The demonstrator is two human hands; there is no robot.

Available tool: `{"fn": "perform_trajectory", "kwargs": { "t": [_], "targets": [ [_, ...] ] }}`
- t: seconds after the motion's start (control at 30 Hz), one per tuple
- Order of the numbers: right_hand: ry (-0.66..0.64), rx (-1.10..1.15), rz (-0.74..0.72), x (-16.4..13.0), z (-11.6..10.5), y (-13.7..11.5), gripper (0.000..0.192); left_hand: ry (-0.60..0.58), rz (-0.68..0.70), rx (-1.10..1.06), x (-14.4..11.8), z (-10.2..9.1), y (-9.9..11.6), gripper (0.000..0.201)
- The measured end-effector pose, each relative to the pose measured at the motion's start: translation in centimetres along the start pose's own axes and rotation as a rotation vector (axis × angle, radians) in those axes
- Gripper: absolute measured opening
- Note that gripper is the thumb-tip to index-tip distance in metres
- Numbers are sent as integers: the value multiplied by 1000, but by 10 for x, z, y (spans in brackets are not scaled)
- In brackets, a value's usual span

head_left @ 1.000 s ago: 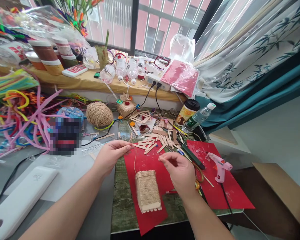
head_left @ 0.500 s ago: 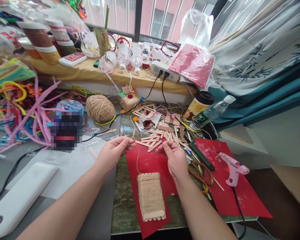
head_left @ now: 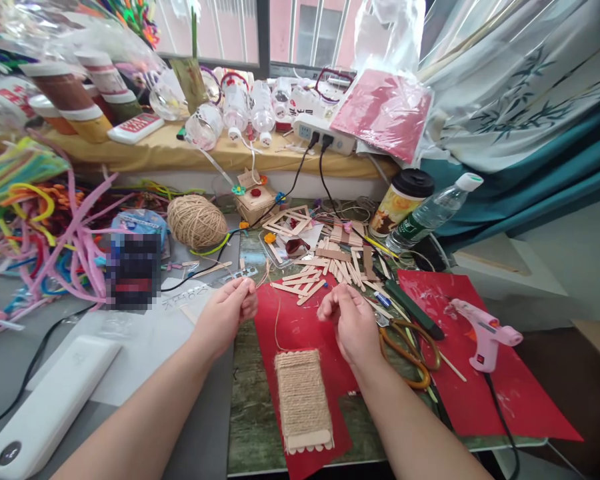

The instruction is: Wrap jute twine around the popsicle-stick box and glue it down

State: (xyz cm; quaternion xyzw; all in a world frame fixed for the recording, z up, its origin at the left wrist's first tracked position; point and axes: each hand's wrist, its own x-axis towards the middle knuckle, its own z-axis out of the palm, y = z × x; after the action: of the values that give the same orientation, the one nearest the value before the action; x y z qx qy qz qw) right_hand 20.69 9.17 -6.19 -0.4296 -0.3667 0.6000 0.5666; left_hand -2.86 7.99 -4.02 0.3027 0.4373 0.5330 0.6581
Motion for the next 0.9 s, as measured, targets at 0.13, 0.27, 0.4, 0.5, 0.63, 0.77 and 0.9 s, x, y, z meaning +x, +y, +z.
{"fn": "perform_trajectory", "kwargs": {
  "t": [0.13,0.27,0.4,0.5,0.63,0.77,0.9],
  "targets": [
    [-66,30,24,-1,3,2,46,47,46,-15,1,-3,0,45],
    [-23,-3,-26,1,1,4,36,80,16,21,2,-7,-1,37],
    [27,15,16,5,-2,4,29,52,5,7,2,-7,-2,34],
    [39,64,52,6,-1,3,32,37,8,-34,1,-5,-2,36],
    [62,90,72,3,1,0,34,32,-29,-7,0,-4,-3,40],
    [87,129,99,0,2,-3,42,78,-41,105,-2,-3,-3,41],
    [70,181,116,1,1,-3,53,39,-23,167,-4,-1,-4,40]
  ]
}}
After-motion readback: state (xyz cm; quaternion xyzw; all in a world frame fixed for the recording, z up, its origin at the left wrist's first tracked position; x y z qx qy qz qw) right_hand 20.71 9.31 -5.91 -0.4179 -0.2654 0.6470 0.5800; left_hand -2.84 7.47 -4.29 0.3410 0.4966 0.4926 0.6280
